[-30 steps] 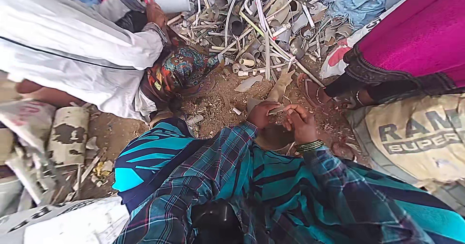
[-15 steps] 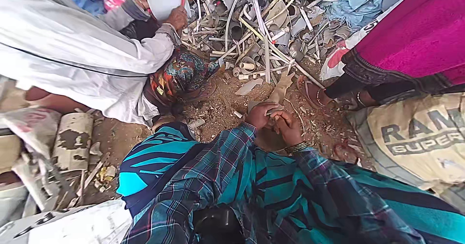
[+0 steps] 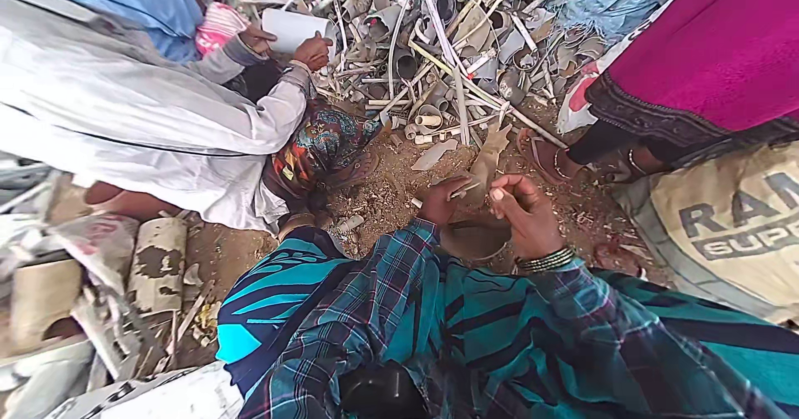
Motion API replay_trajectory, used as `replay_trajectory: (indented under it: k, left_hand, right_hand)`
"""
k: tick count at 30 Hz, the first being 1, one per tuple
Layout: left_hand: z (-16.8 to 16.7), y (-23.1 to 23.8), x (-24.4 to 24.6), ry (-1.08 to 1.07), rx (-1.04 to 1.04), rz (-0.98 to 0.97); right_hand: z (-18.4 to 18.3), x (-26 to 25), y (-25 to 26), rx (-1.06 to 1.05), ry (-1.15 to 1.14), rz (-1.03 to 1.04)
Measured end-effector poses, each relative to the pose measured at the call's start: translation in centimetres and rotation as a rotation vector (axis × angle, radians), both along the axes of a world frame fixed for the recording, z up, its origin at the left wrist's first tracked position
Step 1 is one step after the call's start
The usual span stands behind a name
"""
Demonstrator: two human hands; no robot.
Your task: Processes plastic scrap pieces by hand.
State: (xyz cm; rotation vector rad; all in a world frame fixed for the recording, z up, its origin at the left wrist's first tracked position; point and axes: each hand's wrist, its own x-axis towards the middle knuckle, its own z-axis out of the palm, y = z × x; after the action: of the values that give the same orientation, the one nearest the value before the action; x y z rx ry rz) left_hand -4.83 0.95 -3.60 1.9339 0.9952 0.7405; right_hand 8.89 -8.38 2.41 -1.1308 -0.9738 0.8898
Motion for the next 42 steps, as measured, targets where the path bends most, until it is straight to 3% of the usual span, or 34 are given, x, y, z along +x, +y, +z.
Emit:
replay_trajectory:
  k: [5,10,16,22,29,31,34,36,40,42]
  left_hand:
    - [1.2,0.1,-1.8,-0.150,-0.048,0.306]
    - [0.7,0.6,-3.4,-0.361,-0.161,0.537]
    - [0.2,0.1,-3.9,-0.518,-0.209,0.518]
    - [-0.5,-0.8,-3.9,-0.511,-0.208,0.483]
    - [-1.8,-0.1,-4.3,-0.585,-0.202,0.495]
    - [-1.3,-0.5,-4.4,-0.563,-0.198,0.477]
    - [-1.2,-0.7,-4.7,-0.534,-0.170,0.469]
    - [-1.4,-0.7,-4.6,-0.529,-0.151,0.453]
    - [-1.1,-0.6,-4.6,-0.572,-0.213,0.443]
    - [-1.1,-0.3,-4.8,-0.576,-0.211,0.439]
  right_hand:
    - [2.6,0.2,-1.6,0.163,0.045,0.101]
    - [-0.8,-2.6,-0.7,0.115,0.064,-0.080]
    - [2.9,-3.9,-2.0,0.267,0.143,0.059]
    - [-3.9,-4.9,1.5,0.044,-0.027,0.071]
    - [7.9,-4.9,-0.9,0.155,0.140,0.142]
    - [6.8,-4.3,0.2,0.113,0.173,0.110]
    - [0.6,-4.6,2.8,-0.039,0.186,-0.056]
    - [-1.0,-4.7,3.5,-0.079,0.212,-0.143]
    - [6.6,-4.0,1.5,0.054,0.326,-0.084]
    - [8.7,-3.1,0.7,0.134,0.323,-0.037]
